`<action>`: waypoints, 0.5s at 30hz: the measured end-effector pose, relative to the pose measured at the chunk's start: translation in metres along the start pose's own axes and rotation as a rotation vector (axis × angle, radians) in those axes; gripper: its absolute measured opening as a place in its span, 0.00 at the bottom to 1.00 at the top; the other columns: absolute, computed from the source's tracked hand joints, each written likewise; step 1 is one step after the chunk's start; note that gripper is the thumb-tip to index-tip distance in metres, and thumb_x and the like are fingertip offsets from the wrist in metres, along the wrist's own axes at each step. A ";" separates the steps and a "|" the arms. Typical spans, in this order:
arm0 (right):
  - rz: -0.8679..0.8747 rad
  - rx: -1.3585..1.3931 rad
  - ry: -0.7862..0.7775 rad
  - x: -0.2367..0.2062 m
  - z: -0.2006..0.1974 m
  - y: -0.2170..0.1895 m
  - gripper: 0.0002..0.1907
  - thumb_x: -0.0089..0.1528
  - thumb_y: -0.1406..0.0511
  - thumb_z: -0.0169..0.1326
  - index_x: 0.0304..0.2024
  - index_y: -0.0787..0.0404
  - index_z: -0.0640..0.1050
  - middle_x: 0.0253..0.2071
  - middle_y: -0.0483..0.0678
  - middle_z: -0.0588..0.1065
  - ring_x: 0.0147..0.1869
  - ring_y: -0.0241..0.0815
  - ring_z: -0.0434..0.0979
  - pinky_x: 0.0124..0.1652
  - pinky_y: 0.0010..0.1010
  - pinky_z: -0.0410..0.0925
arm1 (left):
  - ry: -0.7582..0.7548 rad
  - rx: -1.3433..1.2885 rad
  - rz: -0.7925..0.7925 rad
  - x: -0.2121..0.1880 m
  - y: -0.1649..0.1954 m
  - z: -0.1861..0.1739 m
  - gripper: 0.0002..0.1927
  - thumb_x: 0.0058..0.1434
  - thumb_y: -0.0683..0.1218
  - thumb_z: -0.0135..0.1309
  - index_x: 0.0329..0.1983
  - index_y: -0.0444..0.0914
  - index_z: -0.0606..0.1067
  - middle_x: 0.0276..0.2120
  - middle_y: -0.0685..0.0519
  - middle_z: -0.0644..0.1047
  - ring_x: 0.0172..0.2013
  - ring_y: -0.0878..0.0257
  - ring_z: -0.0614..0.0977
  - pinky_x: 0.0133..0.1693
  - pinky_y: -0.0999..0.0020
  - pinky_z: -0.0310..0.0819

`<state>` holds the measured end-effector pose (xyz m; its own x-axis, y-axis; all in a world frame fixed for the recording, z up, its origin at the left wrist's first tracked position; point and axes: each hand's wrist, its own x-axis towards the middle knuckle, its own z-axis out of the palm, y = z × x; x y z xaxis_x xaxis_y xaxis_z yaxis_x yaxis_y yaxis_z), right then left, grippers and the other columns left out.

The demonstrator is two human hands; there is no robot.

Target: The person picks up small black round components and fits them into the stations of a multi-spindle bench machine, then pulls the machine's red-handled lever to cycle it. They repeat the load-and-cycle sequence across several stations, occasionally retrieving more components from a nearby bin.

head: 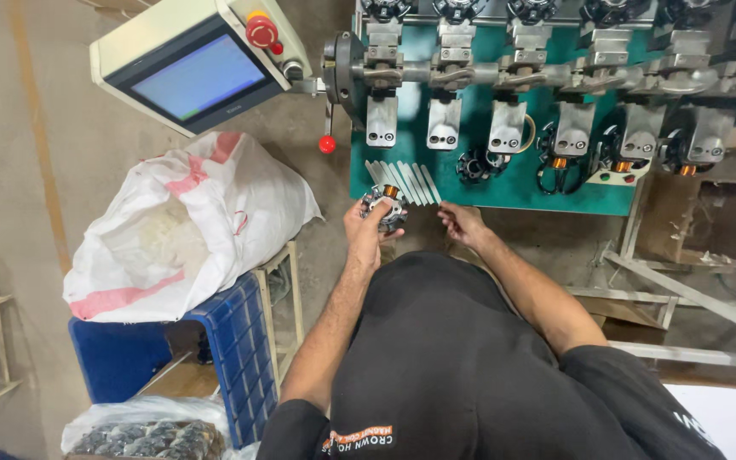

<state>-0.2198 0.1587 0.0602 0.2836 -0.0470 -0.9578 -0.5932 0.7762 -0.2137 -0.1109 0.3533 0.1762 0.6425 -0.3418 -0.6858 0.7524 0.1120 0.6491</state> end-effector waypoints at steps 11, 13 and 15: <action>-0.595 -0.298 -0.422 -0.099 0.048 -0.050 0.09 0.66 0.64 0.57 0.34 0.62 0.77 0.25 0.38 0.73 0.25 0.26 0.64 0.24 0.23 0.57 | -0.099 0.914 0.922 -0.035 -0.004 0.006 0.30 0.54 0.36 0.62 0.60 0.34 0.67 0.44 0.44 0.76 0.45 0.49 0.79 0.46 0.57 0.75; -0.999 -0.732 -0.300 -0.134 0.045 -0.054 0.10 0.67 0.64 0.59 0.34 0.65 0.79 0.27 0.39 0.75 0.31 0.22 0.67 0.29 0.23 0.63 | -0.122 0.997 1.162 -0.042 0.005 0.017 0.31 0.51 0.36 0.63 0.58 0.37 0.66 0.48 0.43 0.75 0.49 0.45 0.78 0.51 0.54 0.73; -1.001 -0.837 -0.181 -0.164 0.036 -0.054 0.11 0.64 0.64 0.60 0.32 0.66 0.78 0.23 0.40 0.72 0.29 0.25 0.65 0.26 0.23 0.62 | -0.072 0.901 1.186 -0.045 0.012 0.030 0.28 0.55 0.36 0.63 0.58 0.37 0.67 0.47 0.44 0.75 0.48 0.47 0.78 0.50 0.56 0.75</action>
<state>-0.2072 0.1470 0.2361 0.9273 -0.2351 -0.2913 -0.3343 -0.1698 -0.9270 -0.1357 0.3419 0.2250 0.7721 -0.5141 0.3735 -0.5475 -0.2397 0.8018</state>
